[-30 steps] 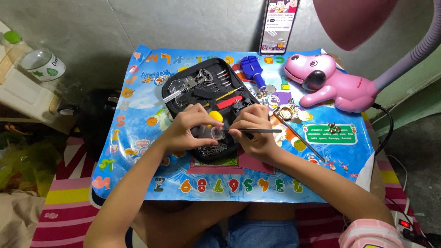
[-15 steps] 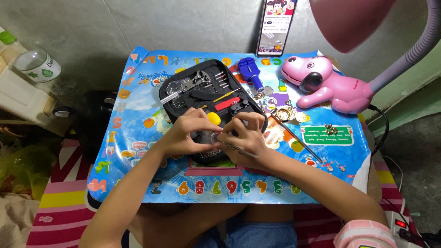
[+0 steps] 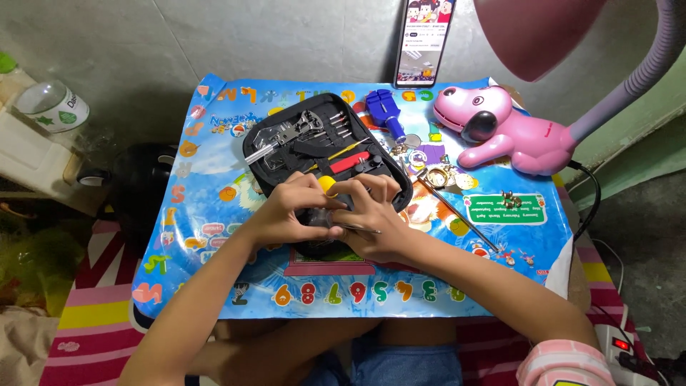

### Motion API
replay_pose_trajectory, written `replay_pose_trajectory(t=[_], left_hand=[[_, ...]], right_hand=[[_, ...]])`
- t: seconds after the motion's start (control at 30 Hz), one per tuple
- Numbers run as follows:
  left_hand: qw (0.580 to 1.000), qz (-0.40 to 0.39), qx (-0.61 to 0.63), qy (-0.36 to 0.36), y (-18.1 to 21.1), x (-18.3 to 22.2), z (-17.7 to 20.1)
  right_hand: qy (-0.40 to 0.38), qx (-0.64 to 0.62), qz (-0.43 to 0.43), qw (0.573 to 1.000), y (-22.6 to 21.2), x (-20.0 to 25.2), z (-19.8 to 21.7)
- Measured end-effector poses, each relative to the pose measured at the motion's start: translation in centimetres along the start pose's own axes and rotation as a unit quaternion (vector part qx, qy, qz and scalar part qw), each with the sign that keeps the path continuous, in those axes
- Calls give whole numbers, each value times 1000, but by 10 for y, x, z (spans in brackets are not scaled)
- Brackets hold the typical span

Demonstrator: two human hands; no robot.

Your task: Using a watch repair kit and tweezers to manipulate small components on a table.

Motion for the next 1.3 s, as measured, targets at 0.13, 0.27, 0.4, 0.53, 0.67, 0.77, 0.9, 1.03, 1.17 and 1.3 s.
replay_pose_trajectory(t=[0.13,0.27,0.4,0.53,0.67,0.77,0.9,1.03,1.17,1.3], left_hand=[[1000,1,2,-1,-16,4,-1],[1000,2,2,-2,-19,6,-1],[1000,10,-8,5,-18,3,0],[1000,13,6,4,-16,3,-1],[999,21,25,2,-12,1,-1],[999,29,34,4,-16,2,1],[991,93,76,60,-29,4,7],[973,151,135,108,-43,12,17],[986,112,38,120,-44,8,25],[985,74,-103,115,-61,10,34]], right_hand=[[-30,9,4,1000,3,5,-7],[-68,7,14,998,2,7,-12],[-89,-3,15,996,5,10,-12],[-51,-4,13,999,8,19,-8],[-27,-12,-12,999,14,25,-1],[-14,-82,-44,996,28,31,-4],[12,-261,-168,951,41,24,7],[30,-278,-186,942,42,24,9],[49,-256,-184,948,42,25,7],[62,-244,-165,954,39,20,10]])
Point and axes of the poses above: each hand's wrist, its own x-axis away from the middle knuckle, its own z-axis out of the back of the hand, y = z × x, the point moved 6 cm from there along -x, towards the middle knuckle, and after that the axes turned 6 degrees about z, right-handed, at the moved point
